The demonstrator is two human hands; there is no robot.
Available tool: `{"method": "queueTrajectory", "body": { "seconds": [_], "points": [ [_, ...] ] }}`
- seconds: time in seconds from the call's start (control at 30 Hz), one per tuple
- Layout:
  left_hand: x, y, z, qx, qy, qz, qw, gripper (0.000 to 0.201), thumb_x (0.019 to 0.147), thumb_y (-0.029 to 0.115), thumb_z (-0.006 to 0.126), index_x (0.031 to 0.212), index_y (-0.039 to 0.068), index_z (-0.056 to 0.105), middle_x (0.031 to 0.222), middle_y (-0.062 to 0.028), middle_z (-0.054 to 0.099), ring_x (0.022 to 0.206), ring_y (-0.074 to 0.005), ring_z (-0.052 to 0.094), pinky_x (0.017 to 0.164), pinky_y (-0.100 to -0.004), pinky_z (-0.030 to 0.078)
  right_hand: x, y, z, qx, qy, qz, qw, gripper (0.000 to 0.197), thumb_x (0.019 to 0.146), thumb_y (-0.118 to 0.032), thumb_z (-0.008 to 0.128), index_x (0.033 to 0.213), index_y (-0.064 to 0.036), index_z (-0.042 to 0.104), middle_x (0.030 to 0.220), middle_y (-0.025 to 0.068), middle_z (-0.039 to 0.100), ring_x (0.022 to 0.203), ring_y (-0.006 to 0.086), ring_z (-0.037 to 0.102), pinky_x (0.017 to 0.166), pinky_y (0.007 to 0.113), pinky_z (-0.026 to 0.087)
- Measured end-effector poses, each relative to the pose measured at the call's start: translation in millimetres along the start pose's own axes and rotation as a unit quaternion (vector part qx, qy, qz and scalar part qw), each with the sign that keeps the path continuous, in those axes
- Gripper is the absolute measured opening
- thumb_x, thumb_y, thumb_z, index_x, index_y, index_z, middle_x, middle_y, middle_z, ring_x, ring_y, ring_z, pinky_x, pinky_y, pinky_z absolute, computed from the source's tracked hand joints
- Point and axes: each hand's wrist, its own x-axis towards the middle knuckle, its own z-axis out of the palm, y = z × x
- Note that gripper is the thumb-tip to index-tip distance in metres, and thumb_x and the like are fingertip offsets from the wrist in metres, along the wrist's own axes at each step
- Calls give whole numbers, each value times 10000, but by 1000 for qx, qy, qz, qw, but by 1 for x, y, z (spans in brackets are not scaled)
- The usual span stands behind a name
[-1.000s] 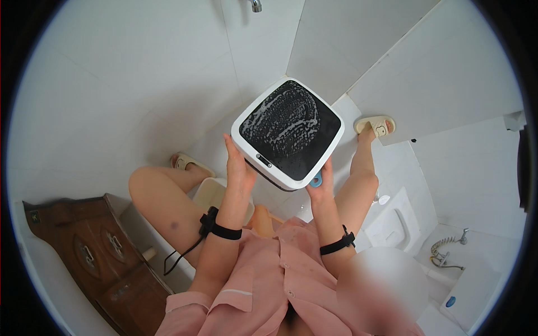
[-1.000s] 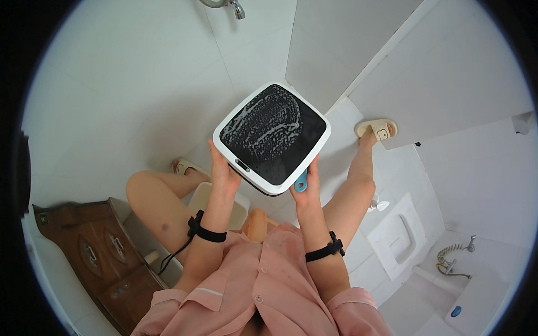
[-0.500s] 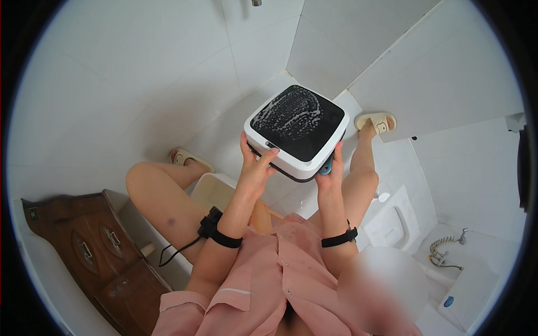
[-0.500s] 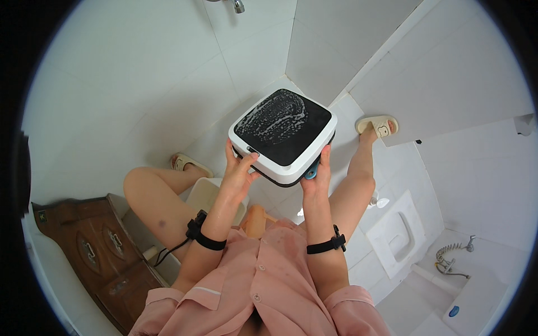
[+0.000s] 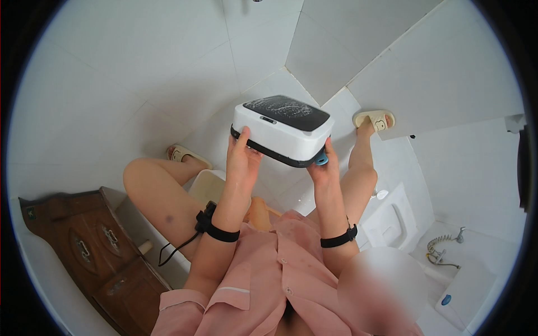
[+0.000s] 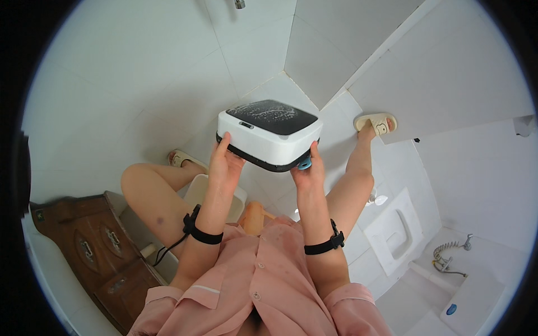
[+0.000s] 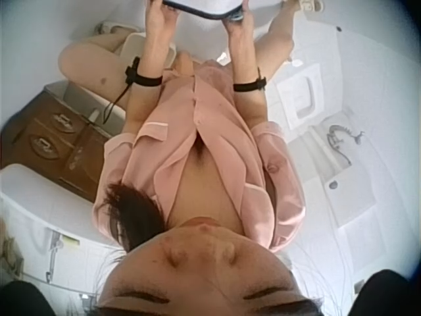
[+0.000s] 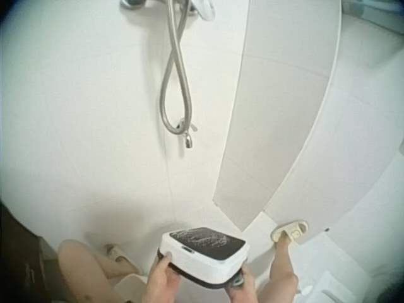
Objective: Cleaning and scrubbing a small plastic trash bin using a brush and water.
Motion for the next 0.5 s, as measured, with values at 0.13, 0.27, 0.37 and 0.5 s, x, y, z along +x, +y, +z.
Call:
{"method": "queueTrajectory", "body": {
  "seconds": [0.13, 0.27, 0.37, 0.5],
  "points": [
    [5, -2, 14, -123, 72, -70, 987, 386, 865, 233, 575, 1156, 22, 433, 1074, -77, 497, 1002, -186, 498, 874, -342, 423, 3, 8, -5, 83, 43, 17, 995, 238, 923, -215, 470, 1062, -27, 514, 1061, 82, 590, 934, 208, 588, 828, 381, 507],
    [7, -4, 20, -141, 115, -80, 980, 308, 868, 194, 558, 1091, 4, 465, 1103, -97, 518, 1068, -208, 501, 939, -394, 427, 13, 11, -23, 97, 64, 64, 991, 247, 947, -180, 398, 994, 49, 478, 992, 170, 583, 882, 284, 612, 777, 400, 552],
    [13, -5, 8, -121, 131, -72, 981, 283, 860, 172, 554, 1045, -22, 463, 1079, -119, 520, 1030, -238, 524, 921, -429, 462, 6, 18, -36, 132, 6, 166, 977, 273, 958, -178, 333, 1012, 67, 442, 985, 239, 563, 908, 360, 603, 786, 437, 549],
    [24, -5, 2, -154, 168, -41, 973, 329, 866, 180, 545, 1059, -64, 436, 1075, -172, 509, 1034, -292, 526, 886, -472, 492, -1, 13, -47, 84, 42, 158, 983, 248, 949, -142, 336, 1034, 73, 423, 993, 265, 553, 915, 359, 599, 773, 434, 552]
  ]
}}
